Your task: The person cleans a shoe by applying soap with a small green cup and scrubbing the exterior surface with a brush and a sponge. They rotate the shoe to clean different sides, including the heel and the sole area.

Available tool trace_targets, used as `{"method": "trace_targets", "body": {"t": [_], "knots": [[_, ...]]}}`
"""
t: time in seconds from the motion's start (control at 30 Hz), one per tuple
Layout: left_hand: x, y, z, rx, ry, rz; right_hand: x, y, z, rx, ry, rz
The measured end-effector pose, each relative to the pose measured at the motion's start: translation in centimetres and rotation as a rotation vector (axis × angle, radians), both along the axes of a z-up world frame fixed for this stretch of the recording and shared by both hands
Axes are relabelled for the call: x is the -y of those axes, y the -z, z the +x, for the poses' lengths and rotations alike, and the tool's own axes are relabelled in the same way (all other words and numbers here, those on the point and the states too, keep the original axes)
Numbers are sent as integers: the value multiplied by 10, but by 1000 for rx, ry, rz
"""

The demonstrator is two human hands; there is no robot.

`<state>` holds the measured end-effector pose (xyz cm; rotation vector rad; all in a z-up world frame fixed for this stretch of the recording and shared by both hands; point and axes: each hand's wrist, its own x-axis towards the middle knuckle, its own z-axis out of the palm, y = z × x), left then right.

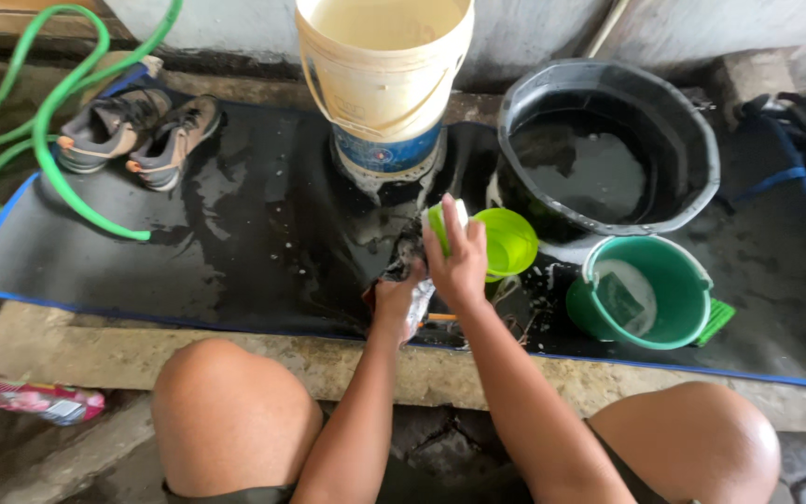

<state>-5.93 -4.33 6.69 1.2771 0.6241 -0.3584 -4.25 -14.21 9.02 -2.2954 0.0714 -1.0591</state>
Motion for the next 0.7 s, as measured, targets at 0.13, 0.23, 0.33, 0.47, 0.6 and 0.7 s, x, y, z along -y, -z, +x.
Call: {"method": "trace_targets", "body": {"t": [0.13,0.23,0.33,0.47,0.6,0.7], "knots": [[-8,-31,6,-1,-31,130,-34,44,-62,-93,46,86],[-11,-32,-2,-12,-49,116,-49,107,-86,-281,5,291],[-13,-31,-1,-14,-55,121,-50,81,-73,-229,155,301],[-19,-65,6,68,-22,186,-36,68,-59,-205,133,147],[-8,-66,6,12,-60,146,-33,41,-29,6,144,38],[-3,53,18,38,-131,-1,-21,-28,-5,35,-24,-54]]}}
